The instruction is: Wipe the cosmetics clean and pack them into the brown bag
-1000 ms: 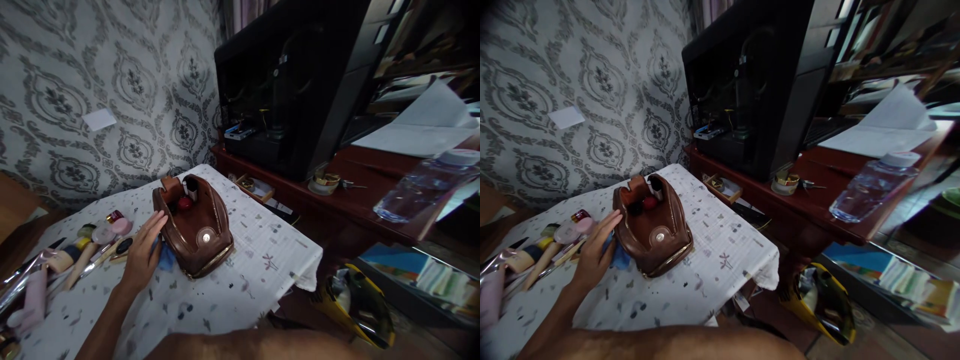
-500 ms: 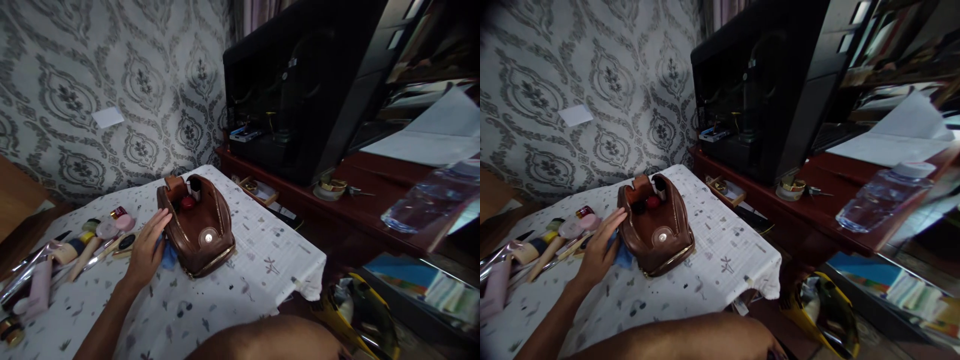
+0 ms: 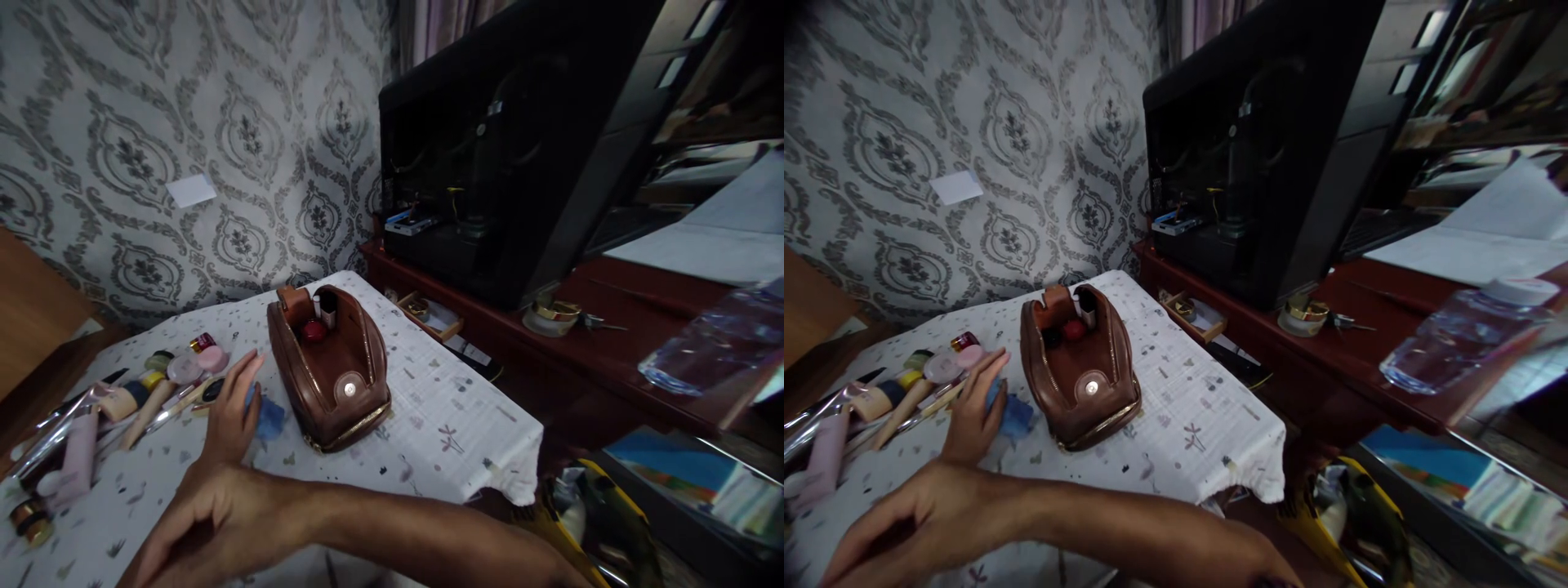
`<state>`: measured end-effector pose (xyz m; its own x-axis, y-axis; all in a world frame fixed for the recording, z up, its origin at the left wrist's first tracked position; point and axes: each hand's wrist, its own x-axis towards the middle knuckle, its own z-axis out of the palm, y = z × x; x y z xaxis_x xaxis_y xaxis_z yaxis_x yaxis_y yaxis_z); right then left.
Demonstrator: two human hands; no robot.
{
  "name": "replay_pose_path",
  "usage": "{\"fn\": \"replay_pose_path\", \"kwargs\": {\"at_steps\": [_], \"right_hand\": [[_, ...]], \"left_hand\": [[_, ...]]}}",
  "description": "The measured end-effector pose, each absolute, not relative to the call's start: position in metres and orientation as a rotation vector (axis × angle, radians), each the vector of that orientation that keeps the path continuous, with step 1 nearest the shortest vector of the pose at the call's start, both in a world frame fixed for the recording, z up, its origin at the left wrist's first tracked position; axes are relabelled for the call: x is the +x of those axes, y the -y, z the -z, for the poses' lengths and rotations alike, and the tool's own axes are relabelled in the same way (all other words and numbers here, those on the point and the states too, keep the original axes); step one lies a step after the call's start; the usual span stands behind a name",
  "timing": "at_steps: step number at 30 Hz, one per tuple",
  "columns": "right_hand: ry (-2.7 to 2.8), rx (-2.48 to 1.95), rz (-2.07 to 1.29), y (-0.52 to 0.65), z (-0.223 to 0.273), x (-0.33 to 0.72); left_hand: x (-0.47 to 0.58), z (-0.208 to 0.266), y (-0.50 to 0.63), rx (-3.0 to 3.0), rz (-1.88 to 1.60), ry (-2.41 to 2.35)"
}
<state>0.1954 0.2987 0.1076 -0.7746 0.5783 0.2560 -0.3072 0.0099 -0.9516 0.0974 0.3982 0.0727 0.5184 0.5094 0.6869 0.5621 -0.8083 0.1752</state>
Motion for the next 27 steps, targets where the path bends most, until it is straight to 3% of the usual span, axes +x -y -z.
{"fn": "replay_pose_path", "kwargs": {"at_steps": [8,16,27], "right_hand": [[1.522,-0.832,-1.629,-0.332,-0.076,0.176],[1.747,-1.205,-0.814,-0.36,-0.038,0.166],[1.76,-1.099,-0.8,-0.368,-0.007,0.169]], "left_hand": [[0.025,-0.052,-0.422,-2.5,1.036,1.363],[-0.002,-0.027,-0.426,-2.546,0.842,1.478],[-0.008,-0.025,-0.427,-2.574,0.804,1.625]]}}
